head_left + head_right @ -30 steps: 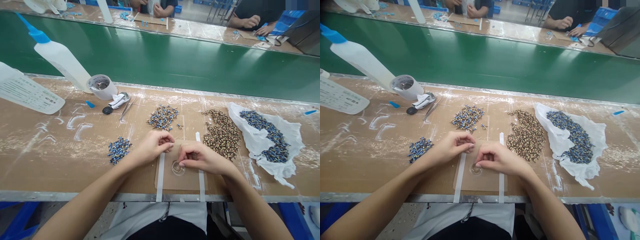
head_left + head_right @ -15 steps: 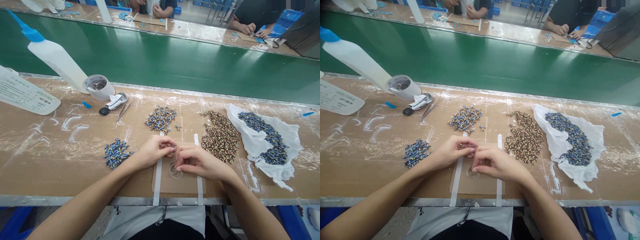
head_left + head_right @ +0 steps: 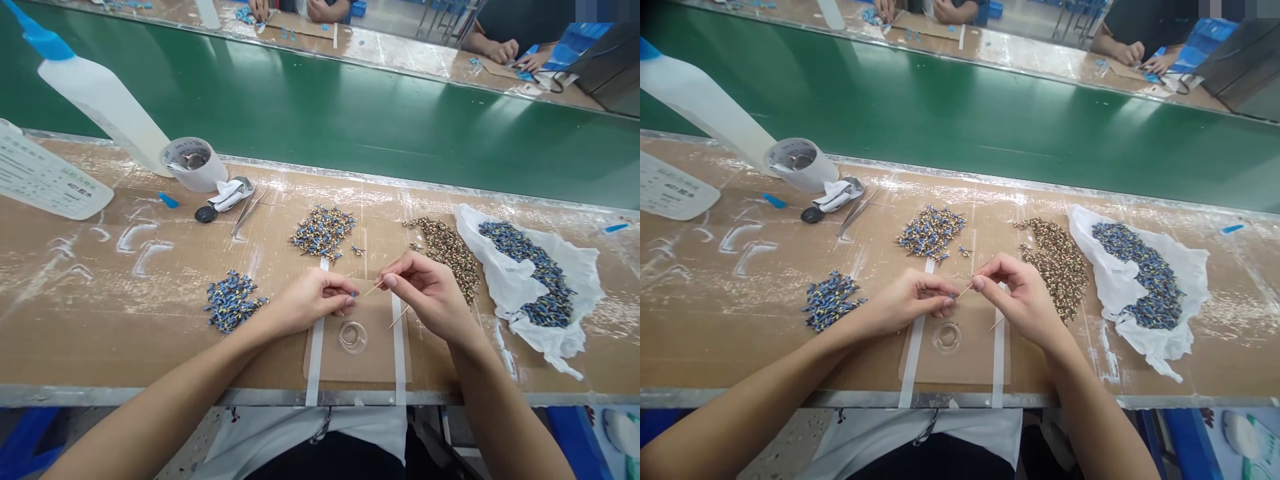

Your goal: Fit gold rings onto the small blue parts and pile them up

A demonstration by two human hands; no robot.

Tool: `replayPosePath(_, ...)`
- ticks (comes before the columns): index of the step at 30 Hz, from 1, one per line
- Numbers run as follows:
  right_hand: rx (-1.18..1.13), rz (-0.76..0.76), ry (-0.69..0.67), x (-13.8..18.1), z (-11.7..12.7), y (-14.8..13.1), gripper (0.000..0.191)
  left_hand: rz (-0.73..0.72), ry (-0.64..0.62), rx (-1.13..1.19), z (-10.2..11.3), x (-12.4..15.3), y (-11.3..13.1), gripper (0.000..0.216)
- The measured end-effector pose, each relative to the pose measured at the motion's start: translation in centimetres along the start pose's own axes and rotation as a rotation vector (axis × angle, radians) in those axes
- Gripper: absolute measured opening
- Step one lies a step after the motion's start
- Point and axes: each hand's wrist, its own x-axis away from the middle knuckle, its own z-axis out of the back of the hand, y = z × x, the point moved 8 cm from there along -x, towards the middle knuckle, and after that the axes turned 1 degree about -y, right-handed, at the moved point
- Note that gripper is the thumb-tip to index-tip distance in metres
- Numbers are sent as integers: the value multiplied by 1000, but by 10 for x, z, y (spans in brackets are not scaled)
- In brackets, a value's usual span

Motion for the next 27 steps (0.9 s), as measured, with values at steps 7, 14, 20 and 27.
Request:
replayPosePath(7, 150, 50, 36, -1, -4, -1, 12, -4, -9, -6, 0, -1, -1, 23)
replayPosePath(14, 208, 84, 13, -2, -8, -3, 9, -14, -14, -36, -1, -1, 1, 24)
replayPosePath(20, 220, 94, 7, -3, -10, -3, 10, -20, -18, -24, -1, -1, 1, 21)
replayPosePath(27, 240, 105, -6, -4, -12, -4, 10, -31, -12, -42, -1, -1, 1, 21)
